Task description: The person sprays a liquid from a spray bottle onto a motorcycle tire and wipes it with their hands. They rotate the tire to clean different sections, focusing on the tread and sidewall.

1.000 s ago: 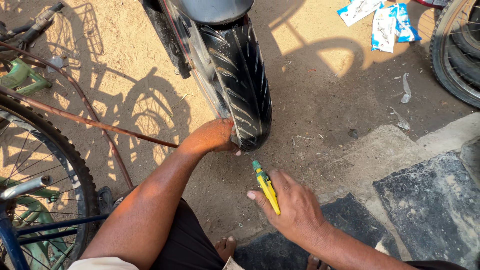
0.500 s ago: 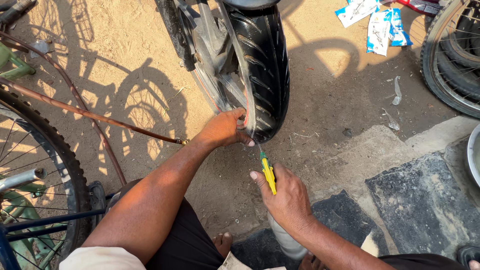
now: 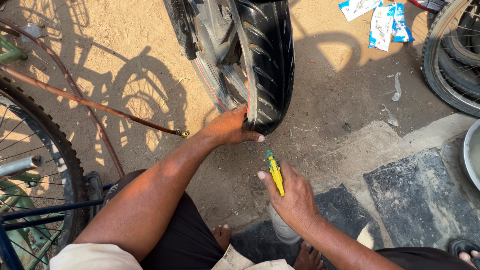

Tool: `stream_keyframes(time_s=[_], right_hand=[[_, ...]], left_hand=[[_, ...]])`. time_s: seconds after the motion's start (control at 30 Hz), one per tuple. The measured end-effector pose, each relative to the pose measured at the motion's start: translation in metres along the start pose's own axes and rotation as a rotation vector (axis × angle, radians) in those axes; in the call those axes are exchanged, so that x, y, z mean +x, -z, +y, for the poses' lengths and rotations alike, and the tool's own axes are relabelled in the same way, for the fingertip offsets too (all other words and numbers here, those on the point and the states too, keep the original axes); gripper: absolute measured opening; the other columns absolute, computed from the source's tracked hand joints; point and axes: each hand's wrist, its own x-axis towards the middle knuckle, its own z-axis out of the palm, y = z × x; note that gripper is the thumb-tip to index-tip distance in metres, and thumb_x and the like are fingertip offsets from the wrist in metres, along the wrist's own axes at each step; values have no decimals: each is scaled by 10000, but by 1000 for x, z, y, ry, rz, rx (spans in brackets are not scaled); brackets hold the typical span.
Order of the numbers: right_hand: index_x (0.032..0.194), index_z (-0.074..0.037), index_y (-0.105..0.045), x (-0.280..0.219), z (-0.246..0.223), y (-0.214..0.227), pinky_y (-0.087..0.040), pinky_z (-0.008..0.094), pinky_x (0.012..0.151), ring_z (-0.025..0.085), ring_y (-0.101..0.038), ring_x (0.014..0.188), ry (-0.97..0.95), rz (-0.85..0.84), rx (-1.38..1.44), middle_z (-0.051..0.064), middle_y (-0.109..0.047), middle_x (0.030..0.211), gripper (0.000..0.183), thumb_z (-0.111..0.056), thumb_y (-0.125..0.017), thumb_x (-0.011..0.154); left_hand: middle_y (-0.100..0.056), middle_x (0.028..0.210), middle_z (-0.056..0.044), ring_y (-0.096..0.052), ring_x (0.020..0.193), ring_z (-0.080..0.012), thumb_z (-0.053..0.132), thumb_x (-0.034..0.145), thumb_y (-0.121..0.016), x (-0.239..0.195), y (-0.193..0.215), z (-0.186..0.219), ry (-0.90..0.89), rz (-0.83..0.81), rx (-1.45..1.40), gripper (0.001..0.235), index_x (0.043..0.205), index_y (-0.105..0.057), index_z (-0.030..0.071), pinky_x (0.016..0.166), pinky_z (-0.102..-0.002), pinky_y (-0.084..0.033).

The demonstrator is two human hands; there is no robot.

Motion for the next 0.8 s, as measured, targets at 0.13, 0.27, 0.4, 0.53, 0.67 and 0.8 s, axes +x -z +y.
stream_keyframes(time_s=[0.13, 0.27, 0.4, 0.53, 0.67, 0.8], right_hand=[[880, -23, -547, -2, -3, 6, -485, 459, 513, 276, -615, 557, -97, -97, 33, 133, -543, 670, 474, -485, -612, 962], [845, -35, -533, 4, -6, 10, -478, 464, 527, 279, -610, 553, -137, -112, -14, 129, -536, 658, 485, -496, -612, 973], [919, -18, -541, 8, -5, 9, -482, 455, 489, 280, -624, 571, 9, -9, 75, 130, -548, 688, 451, -460, -609, 984], [840, -26, -536, 12, 1, 3, -480, 486, 541, 314, -619, 575, -102, -22, 43, 154, -568, 674, 474, -470, -634, 975], [843, -22, -551, 14, 5, -2, -489, 494, 582, 335, -631, 600, -143, -89, -11, 170, -584, 672, 496, -492, -651, 967], [975, 22, -578, 10, 4, 2, -496, 492, 592, 364, -646, 688, 45, 32, 95, 179, -602, 762, 491, -463, -647, 986]], left_hand=[[-529, 1418, -249, -527, 1333, -378, 608, 747, -835, -2, -4, 5, -15, -26, -35, 1076, 1513, -342, 34, 1095, -466, -423], [-539, 1439, -212, -525, 1368, -328, 590, 744, -832, -2, -4, 10, 28, -49, -105, 1040, 1516, -372, 65, 1135, -434, -412], [-613, 1416, -187, -565, 1378, -306, 554, 723, -869, -9, -7, 9, -104, 72, -214, 988, 1473, -450, 65, 1162, -401, -431], [-653, 1372, -146, -605, 1335, -271, 530, 609, -914, -10, -18, 13, -60, 166, -344, 1104, 1483, -407, 84, 1141, -382, -445], [-526, 1429, -217, -450, 1363, -414, 412, 532, -1078, -5, -27, 15, -96, 365, -27, 1270, 1506, -350, 46, 1113, -524, -329], [-599, 1368, -147, -572, 1319, -271, 355, 595, -1014, -3, -29, 17, -94, 273, -319, 1098, 1465, -411, 64, 1149, -384, -443]])
